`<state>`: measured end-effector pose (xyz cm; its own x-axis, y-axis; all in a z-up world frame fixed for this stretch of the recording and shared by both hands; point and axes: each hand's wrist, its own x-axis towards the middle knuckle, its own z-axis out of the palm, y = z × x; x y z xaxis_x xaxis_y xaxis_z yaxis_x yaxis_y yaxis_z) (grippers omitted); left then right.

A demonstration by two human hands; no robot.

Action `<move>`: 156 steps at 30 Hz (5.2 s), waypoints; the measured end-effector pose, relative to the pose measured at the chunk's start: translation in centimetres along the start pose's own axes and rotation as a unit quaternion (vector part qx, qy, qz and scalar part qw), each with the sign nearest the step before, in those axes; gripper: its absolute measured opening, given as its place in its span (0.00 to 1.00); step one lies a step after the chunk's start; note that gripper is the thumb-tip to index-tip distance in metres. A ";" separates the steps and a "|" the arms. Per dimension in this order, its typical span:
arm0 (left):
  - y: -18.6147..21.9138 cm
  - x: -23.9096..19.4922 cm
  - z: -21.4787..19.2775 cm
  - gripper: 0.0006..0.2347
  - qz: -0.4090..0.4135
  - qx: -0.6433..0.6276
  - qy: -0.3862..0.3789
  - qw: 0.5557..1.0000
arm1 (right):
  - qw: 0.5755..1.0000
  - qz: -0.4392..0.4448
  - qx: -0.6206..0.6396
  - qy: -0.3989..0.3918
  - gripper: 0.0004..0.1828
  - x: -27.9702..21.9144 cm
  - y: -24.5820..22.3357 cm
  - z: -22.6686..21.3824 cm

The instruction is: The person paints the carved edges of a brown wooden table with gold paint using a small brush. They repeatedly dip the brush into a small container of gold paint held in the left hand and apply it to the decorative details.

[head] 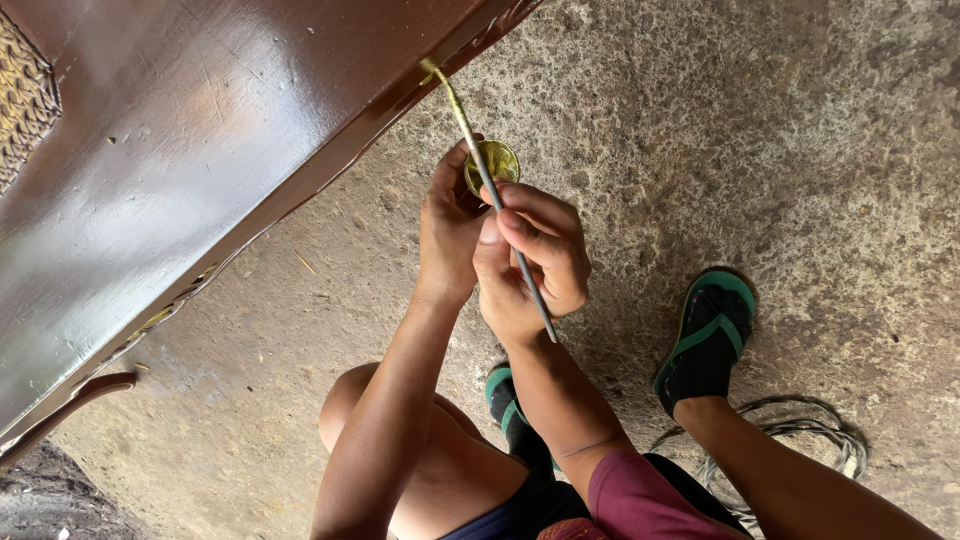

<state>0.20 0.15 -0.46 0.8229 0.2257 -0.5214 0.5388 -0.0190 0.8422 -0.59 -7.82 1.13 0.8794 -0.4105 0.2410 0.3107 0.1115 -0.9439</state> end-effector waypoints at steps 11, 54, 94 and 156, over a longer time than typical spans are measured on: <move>-0.3 -0.1 0.0 0.32 0.010 -0.026 -0.001 1.000 | 0.994 0.047 0.093 0.024 0.10 -1.0 0.4 -0.1; 0.1 -0.2 -0.3 0.30 0.004 0.008 0.000 1.000 | 0.922 0.213 0.305 0.106 0.10 0.1 2.4 -0.4; 0.0 0.4 -1.3 0.30 0.120 0.149 0.077 0.979 | 0.969 0.064 -0.131 -0.198 0.09 1.7 0.5 -7.2; 1.0 -0.3 -2.3 0.32 0.108 -0.032 0.059 0.992 | 0.960 0.087 0.256 0.068 0.05 -0.8 2.4 -1.6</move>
<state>0.04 2.31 0.83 0.8887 0.3361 -0.3117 0.3371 -0.0184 0.9413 -1.14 -8.72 -1.70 0.8899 -0.4555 0.0248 0.3298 0.6050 -0.7247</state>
